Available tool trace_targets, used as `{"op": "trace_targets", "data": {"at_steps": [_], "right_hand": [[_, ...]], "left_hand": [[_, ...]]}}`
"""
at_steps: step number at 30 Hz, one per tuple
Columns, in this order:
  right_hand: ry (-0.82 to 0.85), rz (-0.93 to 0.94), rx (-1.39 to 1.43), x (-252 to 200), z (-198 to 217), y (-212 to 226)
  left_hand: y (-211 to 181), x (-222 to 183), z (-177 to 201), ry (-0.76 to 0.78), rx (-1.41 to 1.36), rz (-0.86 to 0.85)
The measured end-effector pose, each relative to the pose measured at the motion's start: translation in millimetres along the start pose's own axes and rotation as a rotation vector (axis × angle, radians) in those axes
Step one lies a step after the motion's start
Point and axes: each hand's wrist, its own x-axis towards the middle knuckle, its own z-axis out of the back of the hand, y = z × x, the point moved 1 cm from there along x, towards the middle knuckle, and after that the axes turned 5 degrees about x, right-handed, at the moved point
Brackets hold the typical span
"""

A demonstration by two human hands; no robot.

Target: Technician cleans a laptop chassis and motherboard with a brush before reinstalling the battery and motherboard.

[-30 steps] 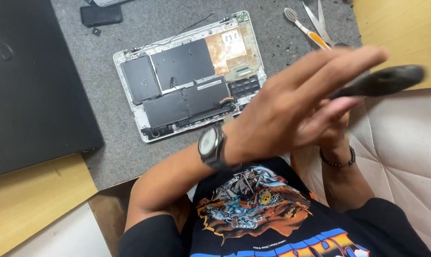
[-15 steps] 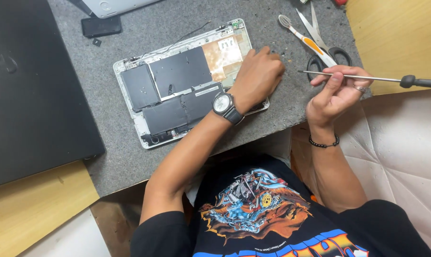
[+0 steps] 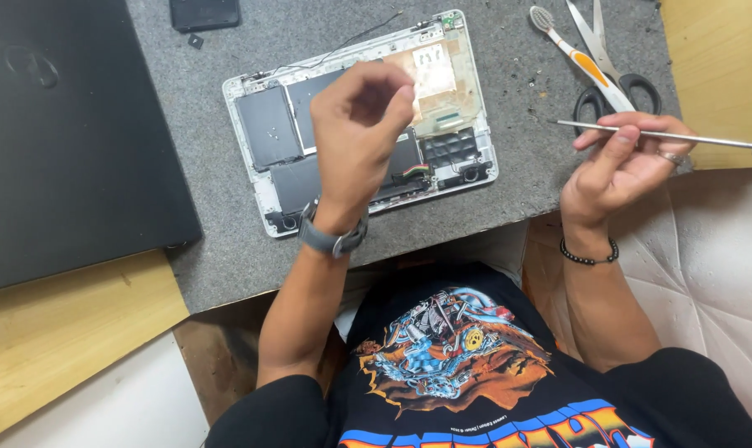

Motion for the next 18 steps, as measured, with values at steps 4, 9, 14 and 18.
{"op": "trace_targets", "data": {"at_steps": [4,9,14,18], "right_hand": [[-0.033,-0.175,0.204,-9.8,-24.1,52.8],[0.061,-0.079,0.287,-10.3,-63.7,118.8],[-0.108,0.115,-0.154,-11.5,-92.9,125.3],[-0.158,0.163,-0.1,-19.8,-102.5,115.8]], "left_hand": [[9.9,-50.4,6.7,-0.076,-0.58,0.297],[4.4,-92.8,-14.2,0.027,-0.975,0.58],[6.4,-107.5,-28.3,0.054,-1.08,0.618],[10.4,-113.2,-33.9,0.025,-1.106,0.646]]}}
